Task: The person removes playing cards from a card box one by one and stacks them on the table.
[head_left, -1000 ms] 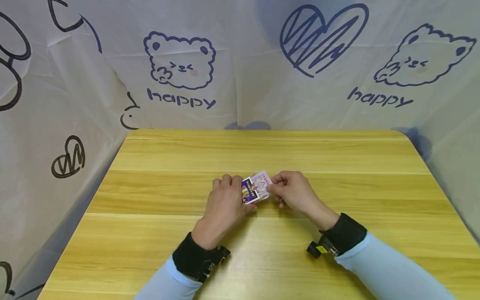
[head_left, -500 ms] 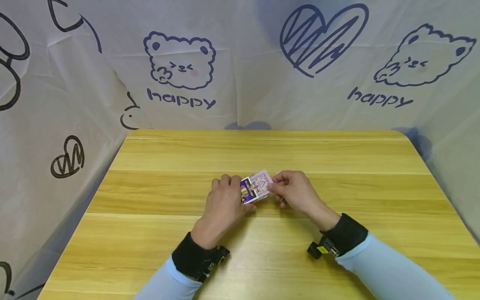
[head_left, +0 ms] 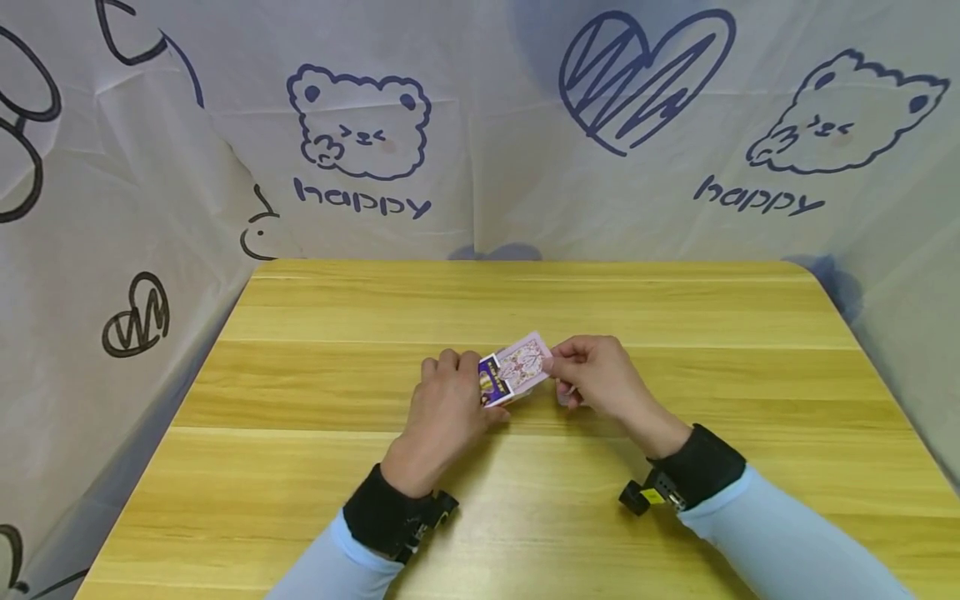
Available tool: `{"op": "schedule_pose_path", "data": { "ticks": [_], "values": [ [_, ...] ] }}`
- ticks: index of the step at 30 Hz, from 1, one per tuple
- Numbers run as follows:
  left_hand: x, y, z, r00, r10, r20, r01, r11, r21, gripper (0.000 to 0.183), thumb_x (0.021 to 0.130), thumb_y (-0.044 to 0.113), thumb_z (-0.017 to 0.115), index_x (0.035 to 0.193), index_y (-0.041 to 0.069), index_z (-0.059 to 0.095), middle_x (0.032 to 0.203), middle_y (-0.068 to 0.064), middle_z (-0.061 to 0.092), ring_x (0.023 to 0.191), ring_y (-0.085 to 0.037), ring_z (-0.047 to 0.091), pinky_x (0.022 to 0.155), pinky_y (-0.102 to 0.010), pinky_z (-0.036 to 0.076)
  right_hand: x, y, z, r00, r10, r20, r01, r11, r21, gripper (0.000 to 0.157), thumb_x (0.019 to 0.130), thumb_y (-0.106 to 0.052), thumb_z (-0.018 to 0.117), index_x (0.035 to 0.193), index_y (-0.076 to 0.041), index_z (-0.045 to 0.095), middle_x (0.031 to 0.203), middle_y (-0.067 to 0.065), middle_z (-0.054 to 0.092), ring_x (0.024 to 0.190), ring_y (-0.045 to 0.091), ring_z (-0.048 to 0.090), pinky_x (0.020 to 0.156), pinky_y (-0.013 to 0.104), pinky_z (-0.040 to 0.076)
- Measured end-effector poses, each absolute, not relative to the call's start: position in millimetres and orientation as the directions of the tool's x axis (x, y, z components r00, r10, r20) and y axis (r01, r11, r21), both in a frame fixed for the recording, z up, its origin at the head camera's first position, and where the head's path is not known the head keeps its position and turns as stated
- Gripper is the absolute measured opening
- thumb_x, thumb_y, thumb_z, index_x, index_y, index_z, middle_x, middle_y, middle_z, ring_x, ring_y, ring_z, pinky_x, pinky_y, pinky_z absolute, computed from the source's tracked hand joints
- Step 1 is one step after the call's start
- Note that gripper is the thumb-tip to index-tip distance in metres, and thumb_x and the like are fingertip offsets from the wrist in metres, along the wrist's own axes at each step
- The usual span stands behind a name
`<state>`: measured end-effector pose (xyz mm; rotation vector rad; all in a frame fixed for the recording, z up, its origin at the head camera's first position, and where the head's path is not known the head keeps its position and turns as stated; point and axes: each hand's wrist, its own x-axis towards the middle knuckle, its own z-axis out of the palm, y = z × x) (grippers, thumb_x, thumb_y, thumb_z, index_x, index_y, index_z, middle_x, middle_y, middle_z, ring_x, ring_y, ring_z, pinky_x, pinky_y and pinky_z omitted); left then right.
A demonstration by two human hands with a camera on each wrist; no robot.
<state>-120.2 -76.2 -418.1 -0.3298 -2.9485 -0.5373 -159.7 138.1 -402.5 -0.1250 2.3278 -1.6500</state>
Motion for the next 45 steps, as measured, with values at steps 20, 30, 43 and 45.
{"op": "schedule_pose_path", "data": {
  "ticks": [20, 30, 43, 45],
  "values": [
    [-119, -77, -414, -0.978, 0.173, 0.117, 0.204, 0.917, 0.343, 0.078, 0.065, 0.045, 0.087, 0.120, -0.001, 0.055, 0.104, -0.018, 0.055, 0.090, -0.031, 0.044, 0.064, -0.039, 0.049, -223, 203, -371, -0.931, -0.281, -0.235, -0.038, 0.713, -0.701, 0.019, 0.095, -0.021, 0.059, 0.100, -0.005, 0.069, 0.091, 0.011, 0.058, 0.074, 0.027, 0.049, 0.058, 0.031, 0.040],
    [-119, -76, -413, -0.980, 0.181, 0.082, 0.199, 0.912, 0.359, 0.078, 0.066, 0.046, 0.086, 0.119, -0.001, 0.054, 0.104, -0.017, 0.054, 0.090, -0.030, 0.043, 0.064, -0.038, 0.048, -243, 202, -386, -0.848, -0.328, -0.416, 0.033, 0.751, -0.659, 0.014, 0.086, -0.018, 0.067, 0.091, -0.006, 0.071, 0.074, 0.004, 0.053, 0.056, 0.016, 0.040, 0.051, 0.028, 0.032],
    [-117, -75, -413, -0.977, 0.194, 0.086, 0.212, 0.911, 0.353, 0.080, 0.064, 0.046, 0.087, 0.120, -0.001, 0.055, 0.105, -0.017, 0.055, 0.090, -0.030, 0.044, 0.065, -0.038, 0.048, -243, 188, -406, -0.885, -0.322, -0.335, -0.106, 0.842, -0.529, 0.013, 0.085, -0.021, 0.069, 0.085, -0.008, 0.072, 0.083, 0.007, 0.064, 0.076, 0.023, 0.053, 0.064, 0.032, 0.042],
    [-117, -75, -413, -0.976, 0.198, 0.091, 0.218, 0.910, 0.352, 0.079, 0.064, 0.046, 0.087, 0.119, -0.001, 0.055, 0.105, -0.017, 0.055, 0.089, -0.030, 0.044, 0.064, -0.037, 0.048, -241, 187, -410, -0.895, -0.318, -0.312, -0.128, 0.854, -0.504, 0.012, 0.086, -0.021, 0.069, 0.084, -0.009, 0.071, 0.080, 0.006, 0.063, 0.074, 0.023, 0.052, 0.062, 0.032, 0.042]
  ]
}}
